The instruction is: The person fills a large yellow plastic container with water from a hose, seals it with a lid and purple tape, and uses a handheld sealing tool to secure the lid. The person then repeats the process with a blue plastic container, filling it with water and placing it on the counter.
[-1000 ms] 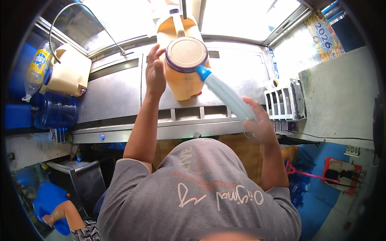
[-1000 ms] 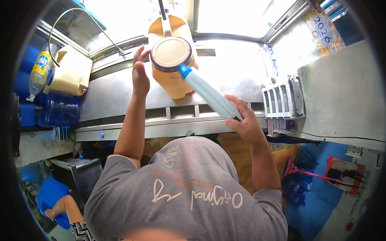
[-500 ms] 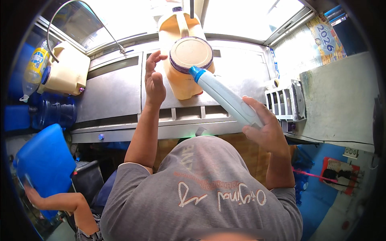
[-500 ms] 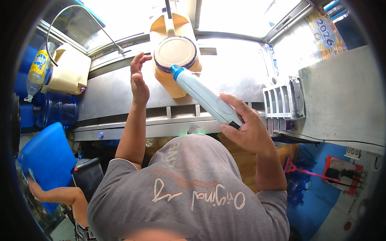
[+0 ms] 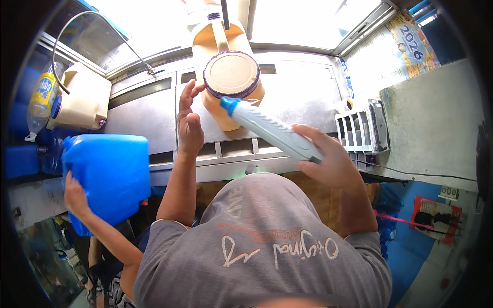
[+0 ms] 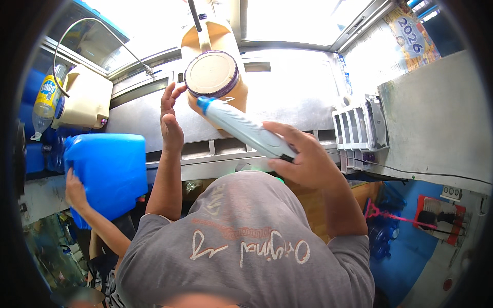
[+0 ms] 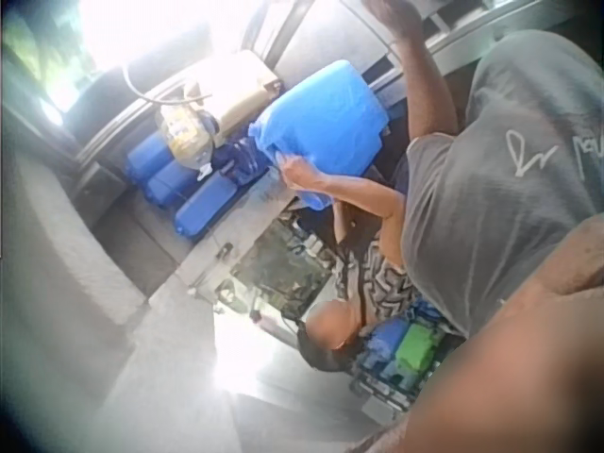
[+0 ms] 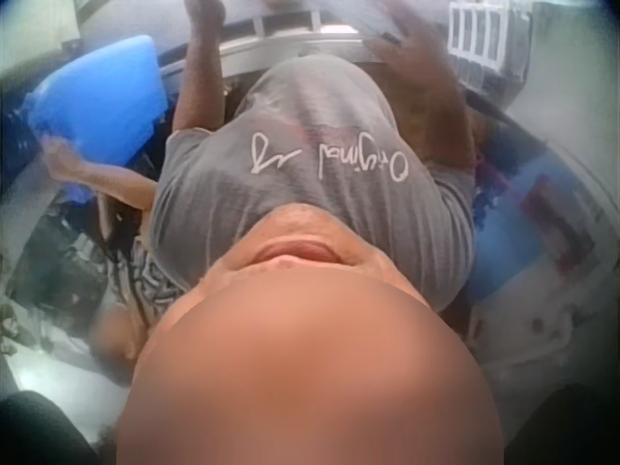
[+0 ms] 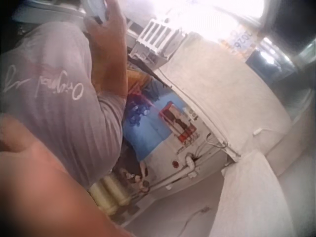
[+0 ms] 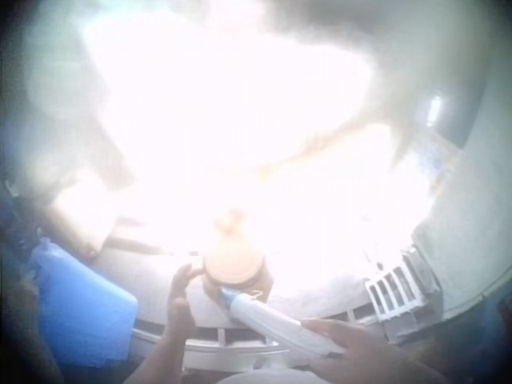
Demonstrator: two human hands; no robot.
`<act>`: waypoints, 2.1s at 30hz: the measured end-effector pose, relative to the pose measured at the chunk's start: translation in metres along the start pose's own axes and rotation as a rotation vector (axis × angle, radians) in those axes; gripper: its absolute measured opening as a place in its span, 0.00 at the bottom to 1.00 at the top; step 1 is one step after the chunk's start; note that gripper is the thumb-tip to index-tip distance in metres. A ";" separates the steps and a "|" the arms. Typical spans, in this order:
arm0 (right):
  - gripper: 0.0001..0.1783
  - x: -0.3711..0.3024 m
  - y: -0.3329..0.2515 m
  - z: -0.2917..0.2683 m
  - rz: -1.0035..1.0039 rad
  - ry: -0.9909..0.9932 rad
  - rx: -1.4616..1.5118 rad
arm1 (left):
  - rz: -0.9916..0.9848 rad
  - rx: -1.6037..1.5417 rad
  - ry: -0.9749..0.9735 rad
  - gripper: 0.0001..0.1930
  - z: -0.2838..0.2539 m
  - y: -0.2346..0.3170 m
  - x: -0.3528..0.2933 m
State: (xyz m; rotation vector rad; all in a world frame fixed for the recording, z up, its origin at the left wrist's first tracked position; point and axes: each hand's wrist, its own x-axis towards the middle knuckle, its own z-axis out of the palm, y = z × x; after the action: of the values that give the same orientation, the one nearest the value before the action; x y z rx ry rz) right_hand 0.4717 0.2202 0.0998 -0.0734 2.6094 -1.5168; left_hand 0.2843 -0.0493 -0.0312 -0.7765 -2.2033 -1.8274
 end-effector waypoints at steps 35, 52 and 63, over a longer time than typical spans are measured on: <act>0.40 -0.165 0.297 -0.236 0.218 0.606 0.949 | -0.391 0.410 0.417 0.43 -0.009 -0.014 0.043; 0.20 -0.106 0.395 -0.224 0.355 1.113 -0.627 | 0.017 0.780 -0.061 0.59 0.054 0.037 0.050; 0.20 0.243 0.115 -0.023 -0.599 0.245 -0.046 | -0.243 1.117 -0.193 0.63 0.078 0.075 0.067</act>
State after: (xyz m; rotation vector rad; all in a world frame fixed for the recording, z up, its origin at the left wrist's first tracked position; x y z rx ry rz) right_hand 0.2305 0.2725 -0.0084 -0.7848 2.9859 -1.7168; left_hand 0.2788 0.0523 0.0453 -0.4284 -2.9462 -0.3276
